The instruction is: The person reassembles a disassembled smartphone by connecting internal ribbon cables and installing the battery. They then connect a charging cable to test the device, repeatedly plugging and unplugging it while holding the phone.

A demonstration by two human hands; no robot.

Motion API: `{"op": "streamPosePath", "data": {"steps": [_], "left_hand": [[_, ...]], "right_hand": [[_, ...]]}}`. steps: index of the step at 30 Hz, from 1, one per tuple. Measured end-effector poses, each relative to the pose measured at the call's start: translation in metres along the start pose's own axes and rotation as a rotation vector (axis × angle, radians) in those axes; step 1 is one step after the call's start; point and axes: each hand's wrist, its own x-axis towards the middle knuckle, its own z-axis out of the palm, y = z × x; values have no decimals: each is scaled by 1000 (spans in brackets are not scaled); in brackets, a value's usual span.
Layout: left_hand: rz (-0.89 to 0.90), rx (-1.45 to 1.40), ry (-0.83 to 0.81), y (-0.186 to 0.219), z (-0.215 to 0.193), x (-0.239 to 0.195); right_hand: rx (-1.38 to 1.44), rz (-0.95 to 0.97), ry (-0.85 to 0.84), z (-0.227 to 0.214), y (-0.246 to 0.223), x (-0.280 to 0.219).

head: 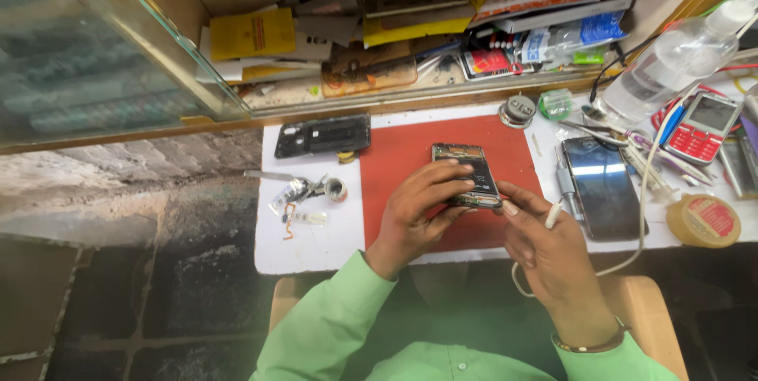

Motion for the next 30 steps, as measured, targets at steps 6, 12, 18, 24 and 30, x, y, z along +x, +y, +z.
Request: {"op": "streamPosePath", "data": {"steps": [6,12,18,24,30], "left_hand": [[-97,-342,-17,-15,8,24],[-198,-437,41,-17,19,33],[-208,-381,67,-13,30,33],[-181,-364,120,-13,36,34],[-189,-382,141,-13,37,34]], "right_hand": [[-147,-153,56,-6,-13,0],[-283,-410,-9,-14,-23,-11],[-579,-636,-73,-12,-35,-13],[-887,-778,-105,0,-48,-10],[-981,-552,-91,7,-59,-12]]}}
